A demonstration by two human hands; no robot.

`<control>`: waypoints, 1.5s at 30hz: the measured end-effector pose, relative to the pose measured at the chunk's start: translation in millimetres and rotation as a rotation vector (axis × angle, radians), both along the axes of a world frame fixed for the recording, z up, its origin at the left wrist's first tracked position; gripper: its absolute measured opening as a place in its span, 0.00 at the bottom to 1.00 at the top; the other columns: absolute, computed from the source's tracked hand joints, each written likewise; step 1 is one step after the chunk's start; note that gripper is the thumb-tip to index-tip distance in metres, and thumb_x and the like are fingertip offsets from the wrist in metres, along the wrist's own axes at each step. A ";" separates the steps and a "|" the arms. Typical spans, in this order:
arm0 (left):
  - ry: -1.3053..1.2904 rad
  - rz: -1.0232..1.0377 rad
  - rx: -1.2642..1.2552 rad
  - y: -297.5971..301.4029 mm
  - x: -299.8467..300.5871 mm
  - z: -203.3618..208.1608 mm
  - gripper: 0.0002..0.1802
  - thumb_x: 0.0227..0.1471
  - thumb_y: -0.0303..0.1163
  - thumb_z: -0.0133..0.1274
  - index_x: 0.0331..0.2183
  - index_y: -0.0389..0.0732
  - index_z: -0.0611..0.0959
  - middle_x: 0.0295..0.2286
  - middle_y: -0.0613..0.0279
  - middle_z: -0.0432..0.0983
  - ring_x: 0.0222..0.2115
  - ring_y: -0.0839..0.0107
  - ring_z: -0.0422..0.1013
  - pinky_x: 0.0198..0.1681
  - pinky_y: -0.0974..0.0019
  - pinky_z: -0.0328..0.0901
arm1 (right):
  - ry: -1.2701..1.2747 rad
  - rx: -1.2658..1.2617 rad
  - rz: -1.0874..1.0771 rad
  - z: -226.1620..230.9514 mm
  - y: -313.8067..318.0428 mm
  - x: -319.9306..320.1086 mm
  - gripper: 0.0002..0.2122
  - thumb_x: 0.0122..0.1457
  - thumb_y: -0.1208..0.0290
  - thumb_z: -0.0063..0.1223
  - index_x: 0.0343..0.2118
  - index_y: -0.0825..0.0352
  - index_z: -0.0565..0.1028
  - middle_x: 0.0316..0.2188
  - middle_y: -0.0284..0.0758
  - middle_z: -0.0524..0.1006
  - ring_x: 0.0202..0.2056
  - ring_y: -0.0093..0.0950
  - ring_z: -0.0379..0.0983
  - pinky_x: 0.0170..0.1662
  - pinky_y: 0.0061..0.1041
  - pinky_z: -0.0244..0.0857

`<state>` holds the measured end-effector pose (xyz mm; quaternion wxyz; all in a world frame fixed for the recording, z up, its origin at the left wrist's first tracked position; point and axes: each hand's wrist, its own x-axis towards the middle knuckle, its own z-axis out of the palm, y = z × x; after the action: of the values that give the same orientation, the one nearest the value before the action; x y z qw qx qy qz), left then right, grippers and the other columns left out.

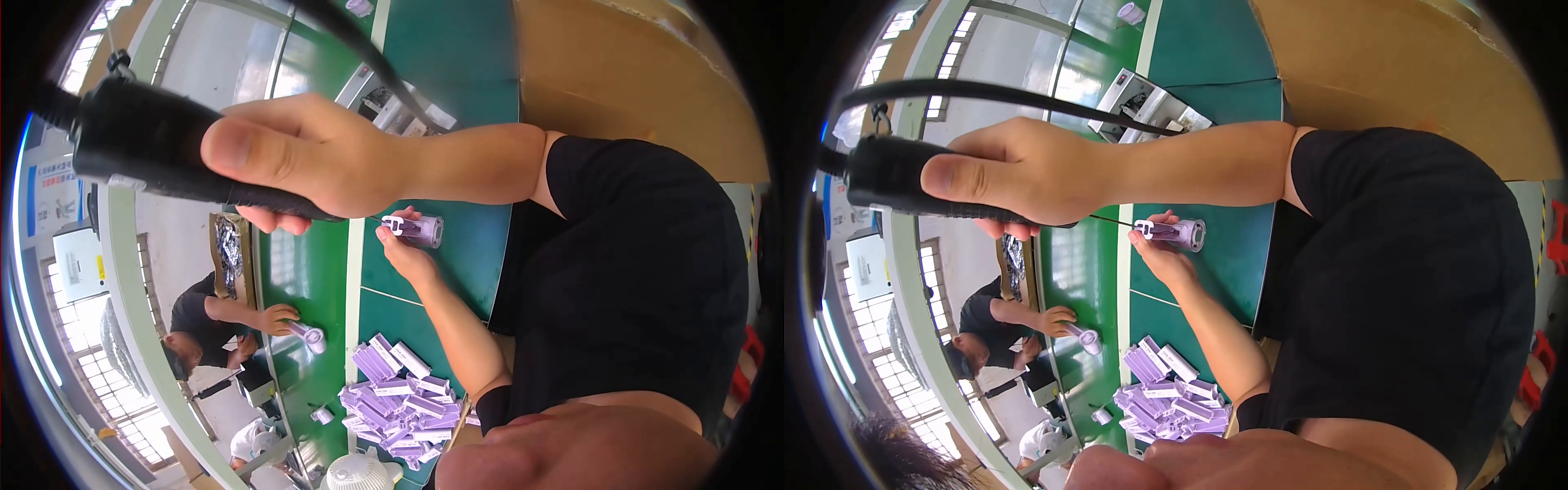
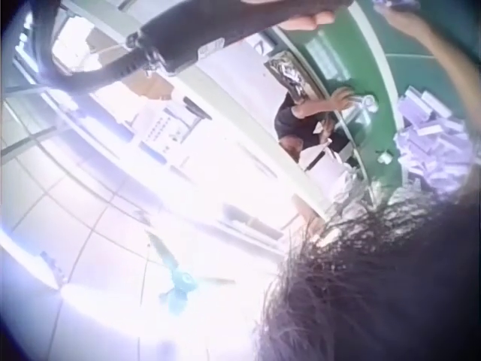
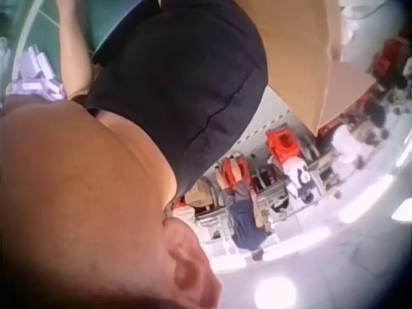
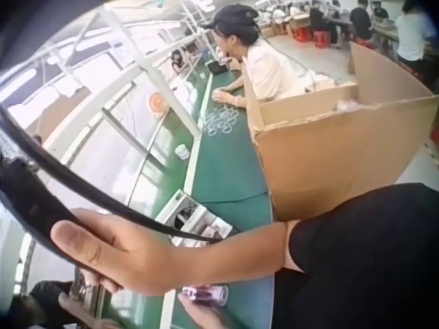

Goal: Assembling small purple and white electronic components on a factory assembly line.

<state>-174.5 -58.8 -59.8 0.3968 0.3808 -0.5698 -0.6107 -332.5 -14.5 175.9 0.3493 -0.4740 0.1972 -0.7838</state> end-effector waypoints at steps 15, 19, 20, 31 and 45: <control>0.193 0.058 0.106 0.0 1.5 -3.4 0.31 0.71 0.58 0.39 0.56 0.39 0.73 0.50 0.54 0.77 0.51 0.60 0.75 0.54 0.56 0.69 | 0.271 0.225 0.140 -56.6 -20.5 23.9 0.36 0.64 0.29 0.48 0.57 0.59 0.78 0.25 0.29 0.77 0.25 0.20 0.74 0.30 0.23 0.70; 0.232 0.062 0.127 -5.4 10.1 -13.5 0.29 0.71 0.53 0.41 0.60 0.41 0.69 0.56 0.56 0.73 0.56 0.61 0.72 0.58 0.55 0.67 | 0.279 0.214 0.159 -66.7 -22.2 27.0 0.35 0.64 0.29 0.48 0.56 0.59 0.78 0.25 0.30 0.77 0.26 0.21 0.75 0.31 0.23 0.70; 0.242 0.054 0.118 -5.9 10.7 -15.1 0.28 0.71 0.52 0.42 0.61 0.41 0.69 0.56 0.56 0.73 0.55 0.61 0.72 0.57 0.56 0.68 | 0.280 0.216 0.163 -67.4 -22.0 27.3 0.35 0.64 0.29 0.48 0.56 0.59 0.78 0.25 0.30 0.77 0.26 0.21 0.75 0.31 0.23 0.70; 0.303 0.108 0.136 -4.4 18.9 -33.1 0.26 0.70 0.50 0.46 0.56 0.39 0.74 0.51 0.59 0.74 0.51 0.65 0.72 0.56 0.60 0.67 | 0.331 0.223 0.237 -81.5 -26.1 30.6 0.28 0.66 0.38 0.54 0.52 0.61 0.78 0.24 0.27 0.76 0.25 0.19 0.73 0.30 0.23 0.68; 0.220 0.001 0.103 -3.9 21.4 -20.5 0.33 0.72 0.55 0.41 0.63 0.38 0.70 0.58 0.56 0.72 0.58 0.63 0.69 0.62 0.56 0.62 | 0.255 0.239 0.219 -62.6 -31.4 31.5 0.34 0.66 0.30 0.46 0.59 0.58 0.78 0.25 0.27 0.76 0.24 0.17 0.71 0.29 0.20 0.68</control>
<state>-153.2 -62.6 -80.3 0.4372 0.3316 -0.4905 -0.6770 -301.0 -45.9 113.3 0.4582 -0.5434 0.2788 -0.6458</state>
